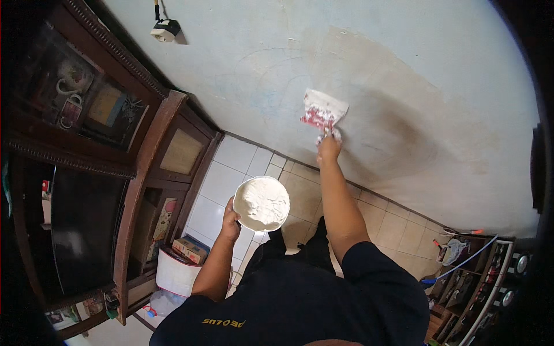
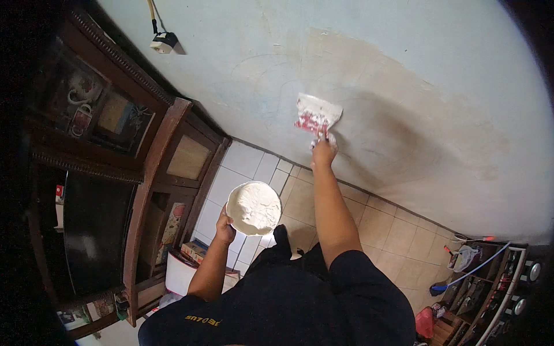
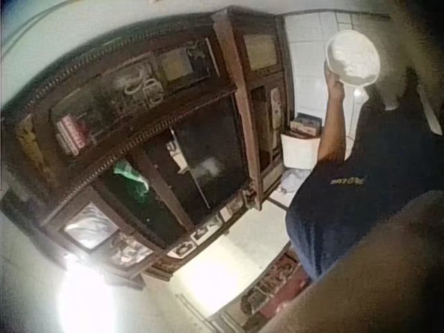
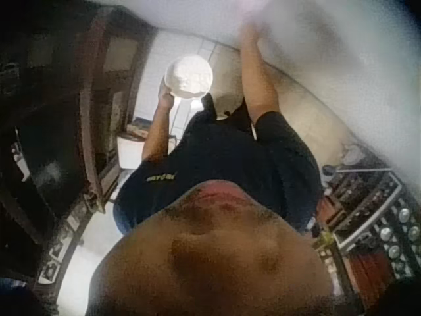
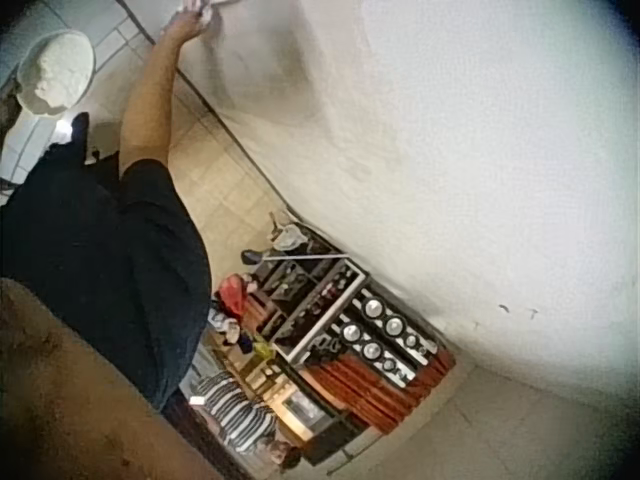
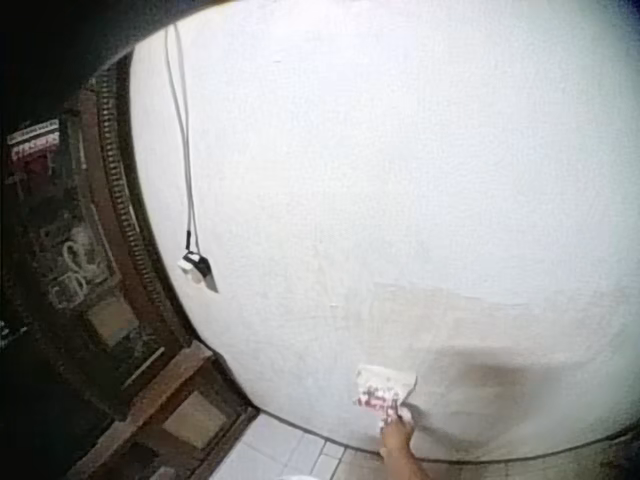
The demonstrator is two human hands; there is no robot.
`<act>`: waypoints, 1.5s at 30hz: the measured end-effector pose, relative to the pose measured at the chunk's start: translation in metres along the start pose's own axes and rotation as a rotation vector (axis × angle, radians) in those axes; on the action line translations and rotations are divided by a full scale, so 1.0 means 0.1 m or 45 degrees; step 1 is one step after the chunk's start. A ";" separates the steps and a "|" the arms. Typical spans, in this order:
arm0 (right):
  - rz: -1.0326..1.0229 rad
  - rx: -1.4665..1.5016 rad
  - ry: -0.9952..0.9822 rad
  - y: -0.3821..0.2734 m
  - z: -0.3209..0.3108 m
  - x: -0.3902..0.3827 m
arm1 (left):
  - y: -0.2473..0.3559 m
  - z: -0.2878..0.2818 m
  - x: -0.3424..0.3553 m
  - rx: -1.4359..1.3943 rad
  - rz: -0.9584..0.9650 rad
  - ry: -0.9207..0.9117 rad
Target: The person applies joint compound from a bucket onto a wall using a putty knife.
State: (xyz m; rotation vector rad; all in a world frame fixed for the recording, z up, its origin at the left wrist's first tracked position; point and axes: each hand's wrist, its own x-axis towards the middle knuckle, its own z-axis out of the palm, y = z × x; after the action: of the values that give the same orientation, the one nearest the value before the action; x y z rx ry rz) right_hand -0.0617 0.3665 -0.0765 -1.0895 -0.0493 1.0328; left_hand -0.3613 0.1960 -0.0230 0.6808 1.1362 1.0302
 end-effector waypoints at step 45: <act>-0.255 -0.073 0.000 -1.00 -0.53 0.14 | -0.07 0.31 0.23 0.004 -0.036 -0.059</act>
State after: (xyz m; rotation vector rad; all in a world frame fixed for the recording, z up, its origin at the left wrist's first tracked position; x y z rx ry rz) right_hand 0.0386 0.3325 -0.0352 -1.1123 -0.1852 0.8555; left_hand -0.3277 0.2162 -0.0282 0.6861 1.1044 0.9839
